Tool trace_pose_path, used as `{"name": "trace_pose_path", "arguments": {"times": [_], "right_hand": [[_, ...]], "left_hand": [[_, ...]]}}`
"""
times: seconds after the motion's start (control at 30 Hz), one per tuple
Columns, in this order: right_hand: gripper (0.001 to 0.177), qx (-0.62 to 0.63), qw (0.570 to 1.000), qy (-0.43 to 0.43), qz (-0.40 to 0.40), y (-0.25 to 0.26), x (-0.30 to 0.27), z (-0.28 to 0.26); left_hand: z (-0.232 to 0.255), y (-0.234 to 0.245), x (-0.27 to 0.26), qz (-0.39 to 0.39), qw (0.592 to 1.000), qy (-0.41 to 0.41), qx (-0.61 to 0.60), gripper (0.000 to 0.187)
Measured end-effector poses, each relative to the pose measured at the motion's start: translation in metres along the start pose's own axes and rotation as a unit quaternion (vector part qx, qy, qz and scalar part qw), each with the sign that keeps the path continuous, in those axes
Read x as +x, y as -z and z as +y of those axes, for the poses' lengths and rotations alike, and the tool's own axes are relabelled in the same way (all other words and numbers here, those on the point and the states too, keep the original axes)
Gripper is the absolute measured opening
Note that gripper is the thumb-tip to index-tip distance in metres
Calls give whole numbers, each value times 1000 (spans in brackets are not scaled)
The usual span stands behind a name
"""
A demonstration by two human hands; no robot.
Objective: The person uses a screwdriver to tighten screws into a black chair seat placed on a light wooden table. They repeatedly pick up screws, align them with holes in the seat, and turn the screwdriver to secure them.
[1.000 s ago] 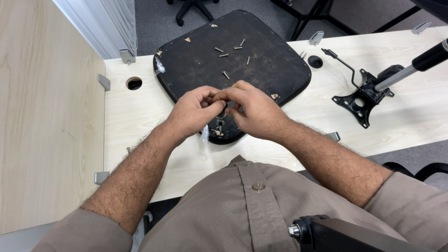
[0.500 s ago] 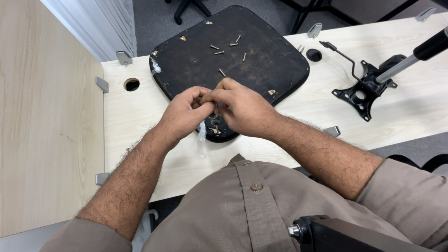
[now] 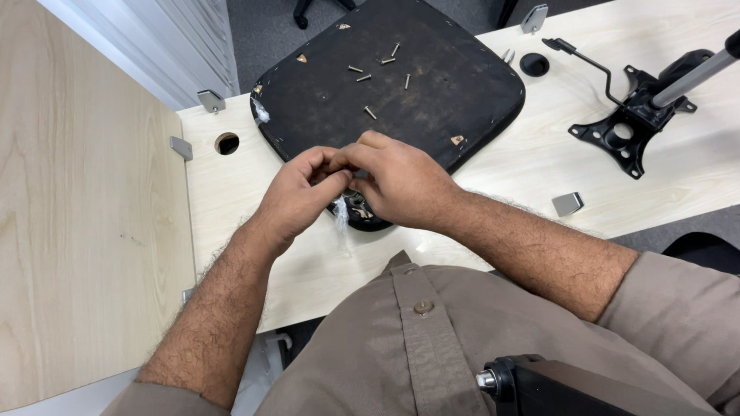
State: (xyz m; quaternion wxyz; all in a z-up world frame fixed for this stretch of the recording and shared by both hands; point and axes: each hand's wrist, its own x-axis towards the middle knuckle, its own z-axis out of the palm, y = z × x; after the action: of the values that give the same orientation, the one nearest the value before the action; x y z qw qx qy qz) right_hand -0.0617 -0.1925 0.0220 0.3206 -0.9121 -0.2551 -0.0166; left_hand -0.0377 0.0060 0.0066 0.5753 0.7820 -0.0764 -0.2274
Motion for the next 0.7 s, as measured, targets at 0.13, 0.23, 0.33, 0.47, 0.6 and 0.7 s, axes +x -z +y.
{"name": "trace_pose_path", "arguments": {"times": [0.13, 0.23, 0.33, 0.47, 0.6, 0.7], "right_hand": [[36, 11, 1000, 3, -14, 3, -1, 3], [38, -3, 999, -20, -24, 6, 0, 3], [31, -11, 999, -30, -37, 9, 2, 6], [31, -3, 999, 15, -33, 9, 4, 12], [37, 0, 998, 52, -19, 10, 4, 13], [41, -11, 999, 49, -2, 10, 5, 10]], "left_hand": [[7, -2, 0, 16, 998, 54, 23, 28], [12, -6, 0, 21, 998, 58, 24, 30], [12, -11, 2, 29, 998, 47, 19, 32], [9, -13, 3, 36, 999, 38, -8, 32], [7, -8, 0, 55, 998, 34, 0, 32], [6, -7, -3, 71, 996, 57, 9, 30]]}}
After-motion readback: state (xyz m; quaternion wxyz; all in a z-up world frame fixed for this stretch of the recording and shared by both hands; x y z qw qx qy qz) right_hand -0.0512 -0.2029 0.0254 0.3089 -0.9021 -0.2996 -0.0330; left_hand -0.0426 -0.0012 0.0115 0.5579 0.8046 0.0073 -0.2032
